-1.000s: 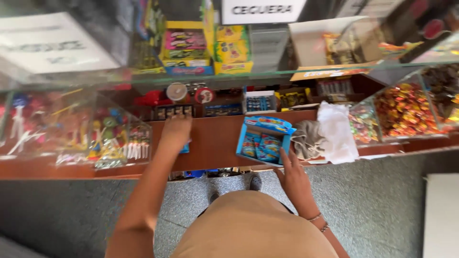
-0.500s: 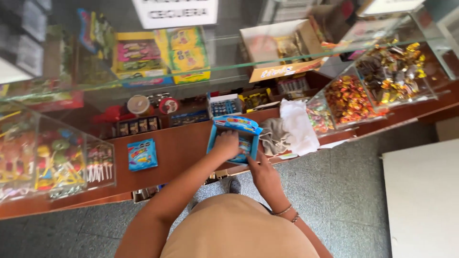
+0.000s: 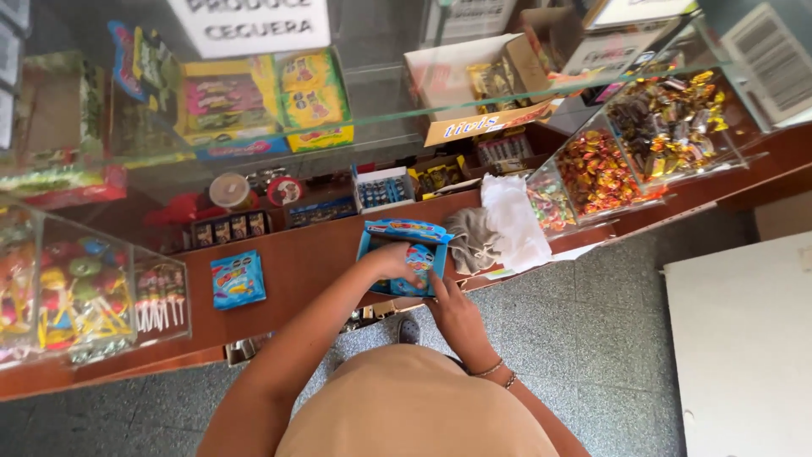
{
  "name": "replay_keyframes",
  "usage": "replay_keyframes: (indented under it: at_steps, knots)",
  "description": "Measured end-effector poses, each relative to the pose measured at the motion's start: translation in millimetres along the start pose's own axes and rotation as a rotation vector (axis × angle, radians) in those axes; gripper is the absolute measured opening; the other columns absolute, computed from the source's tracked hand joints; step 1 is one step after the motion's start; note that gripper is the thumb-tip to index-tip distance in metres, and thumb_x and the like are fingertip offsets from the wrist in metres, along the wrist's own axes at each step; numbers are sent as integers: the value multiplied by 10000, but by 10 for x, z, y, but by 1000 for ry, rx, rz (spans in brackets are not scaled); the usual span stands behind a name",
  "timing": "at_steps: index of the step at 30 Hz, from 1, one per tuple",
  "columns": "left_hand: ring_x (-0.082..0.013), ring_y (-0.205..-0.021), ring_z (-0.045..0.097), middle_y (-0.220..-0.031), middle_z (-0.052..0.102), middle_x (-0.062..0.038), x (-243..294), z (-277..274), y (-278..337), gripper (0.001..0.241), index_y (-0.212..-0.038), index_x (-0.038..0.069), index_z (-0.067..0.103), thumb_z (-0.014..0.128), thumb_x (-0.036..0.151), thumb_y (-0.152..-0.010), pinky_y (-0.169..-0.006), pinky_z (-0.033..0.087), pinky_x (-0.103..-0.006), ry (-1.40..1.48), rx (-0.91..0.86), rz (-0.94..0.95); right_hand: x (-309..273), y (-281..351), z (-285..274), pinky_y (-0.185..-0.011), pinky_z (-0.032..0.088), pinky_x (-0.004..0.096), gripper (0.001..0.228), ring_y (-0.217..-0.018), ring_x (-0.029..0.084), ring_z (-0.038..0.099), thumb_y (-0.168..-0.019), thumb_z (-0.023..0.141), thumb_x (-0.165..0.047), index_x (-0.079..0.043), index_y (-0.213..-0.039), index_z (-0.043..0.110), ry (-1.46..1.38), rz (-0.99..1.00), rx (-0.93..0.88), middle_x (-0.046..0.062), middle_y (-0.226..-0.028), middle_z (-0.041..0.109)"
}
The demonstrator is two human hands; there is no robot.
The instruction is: Organizing and rearranging various snack boxes and packets inside a glass display case at a checkout counter.
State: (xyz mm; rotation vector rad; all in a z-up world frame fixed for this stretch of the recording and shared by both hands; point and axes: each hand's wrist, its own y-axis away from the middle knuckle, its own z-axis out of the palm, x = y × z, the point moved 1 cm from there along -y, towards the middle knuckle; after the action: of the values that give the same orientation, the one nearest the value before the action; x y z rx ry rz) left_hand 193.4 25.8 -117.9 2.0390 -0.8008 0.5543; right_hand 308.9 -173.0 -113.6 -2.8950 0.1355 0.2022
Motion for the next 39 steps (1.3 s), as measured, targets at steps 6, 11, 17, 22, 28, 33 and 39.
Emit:
replay_keyframes:
  at_steps: [6,11,17,22,28,33,39]
  knots:
    - [-344,-1403,513,-1460,581,-212,-96,79,131,1053,-1492,10,489,923,465,-647,-1200,389,-466,35,214,17,10,-35,-118,-630,598,449,711,-776,348,738,-923,674,-323,-277,-1567,376,-85,23,-84,94,-1092,652]
    - [-362,-1289,612,-1321,677,-184,335,-421,1274,763,-1451,116,524,823,320,-779,-1091,495,-483,112,480,-27,122,-71,3,-688,608,506,726,-822,409,743,-914,675,-335,-254,-1581,399,-54,138,-186,135,-1213,683]
    - [-259,-1199,665,-1409,621,-71,-44,-979,2297,885,-1581,166,342,789,176,-818,-954,573,-399,567,466,-413,1,-174,-264,-609,586,578,682,-963,472,684,-962,623,-302,-152,-1562,337,-162,112,-330,209,-1359,574]
    - [-315,-1198,590,-1440,520,-119,-1106,-802,1849,992,-1593,126,304,868,188,-779,-915,537,-456,241,455,-589,18,-171,-203,-553,589,520,680,-866,442,703,-963,624,-284,-154,-1569,343,-134,71,-311,222,-1324,580]
    - [-422,-1437,381,-1537,451,-182,-1162,-394,1754,625,-1458,174,546,702,142,-854,-1086,317,-646,-424,741,-323,-34,-123,-182,-616,608,476,673,-825,386,735,-947,637,-355,-241,-1560,382,-1,82,-281,149,-1279,614]
    - [-388,-1538,264,-1664,323,-142,-1088,-181,1888,619,-1576,213,399,576,422,-1019,-1204,173,-682,-367,556,-183,-61,-126,-214,-666,626,452,660,-816,345,763,-945,628,-398,-321,-1562,407,63,127,-262,80,-1109,670]
    - [-358,-1536,271,-1648,334,-108,-1296,-34,1943,628,-1561,258,392,575,476,-1001,-1192,209,-669,-443,571,-143,-101,-110,-248,-657,622,453,648,-786,343,762,-943,626,-420,-331,-1551,419,111,126,-240,80,-1057,678]
